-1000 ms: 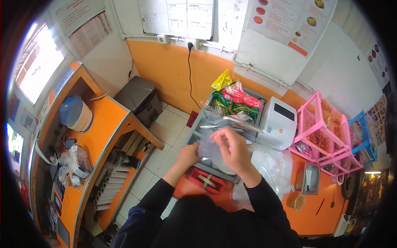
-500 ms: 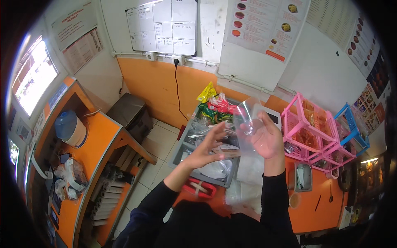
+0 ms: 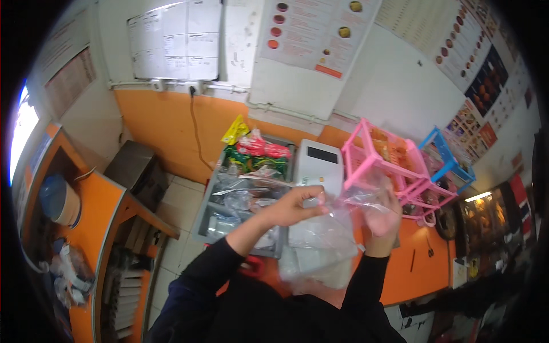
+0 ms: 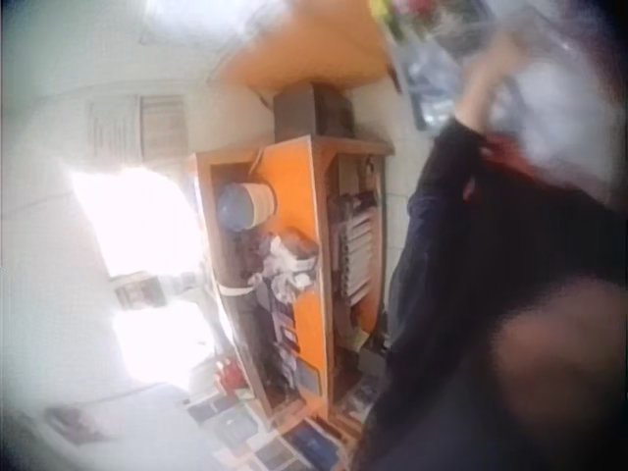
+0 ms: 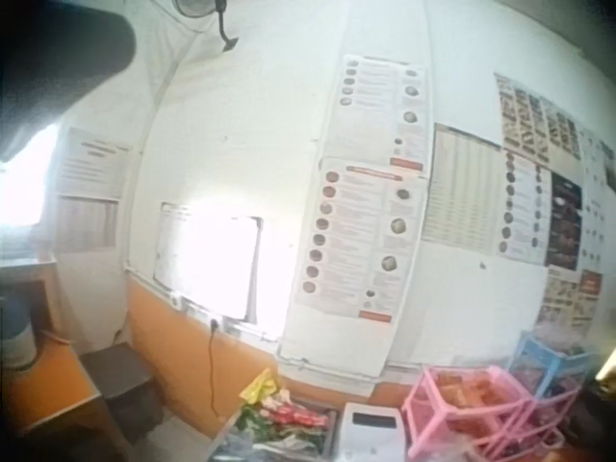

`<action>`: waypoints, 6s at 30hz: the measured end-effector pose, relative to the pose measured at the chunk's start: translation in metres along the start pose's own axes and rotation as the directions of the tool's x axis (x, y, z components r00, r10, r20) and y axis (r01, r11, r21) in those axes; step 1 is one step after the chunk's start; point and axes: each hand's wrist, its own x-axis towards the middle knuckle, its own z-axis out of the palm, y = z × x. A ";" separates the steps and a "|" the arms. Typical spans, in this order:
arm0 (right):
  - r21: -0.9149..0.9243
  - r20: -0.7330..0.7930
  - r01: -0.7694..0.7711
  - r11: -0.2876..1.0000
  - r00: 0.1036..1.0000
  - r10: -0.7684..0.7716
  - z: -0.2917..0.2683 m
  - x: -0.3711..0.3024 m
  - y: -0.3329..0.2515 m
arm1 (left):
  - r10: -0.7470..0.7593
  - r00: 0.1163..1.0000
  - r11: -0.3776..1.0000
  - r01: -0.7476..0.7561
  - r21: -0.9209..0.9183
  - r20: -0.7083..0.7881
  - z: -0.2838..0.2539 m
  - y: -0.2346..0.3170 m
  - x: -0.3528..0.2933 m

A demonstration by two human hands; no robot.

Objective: The person prepares and seals a beverage cup using a sealing machine. They then move to a counter, mark a receipt with a pen, retrieve straws from under a table, and pack the food containers, drink, and utensils into plastic bags.

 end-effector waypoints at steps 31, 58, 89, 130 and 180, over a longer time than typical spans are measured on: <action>-0.826 0.436 0.443 0.349 0.894 -0.104 -0.061 -0.139 0.099 | -0.244 0.968 0.948 0.251 -0.197 0.059 0.064 0.070 -0.092; -0.631 0.762 0.617 0.470 0.381 0.523 -0.020 -0.240 0.150 | -0.542 0.235 0.840 0.160 -0.518 -0.807 0.258 0.153 -0.320; -0.946 0.324 0.321 -0.051 0.918 -0.230 -0.212 -0.391 -0.055 | -0.313 0.950 0.806 0.264 0.530 0.003 0.387 0.076 -0.182; -0.772 0.566 0.607 0.189 0.791 -0.232 -0.296 -0.180 -0.214 | -0.536 0.834 0.841 0.516 -0.164 -0.127 0.455 -0.058 0.023; -0.738 0.022 0.198 0.645 0.963 -0.270 -0.338 -0.141 -0.224 | -0.372 0.922 0.762 0.368 -0.533 0.104 0.452 -0.072 0.036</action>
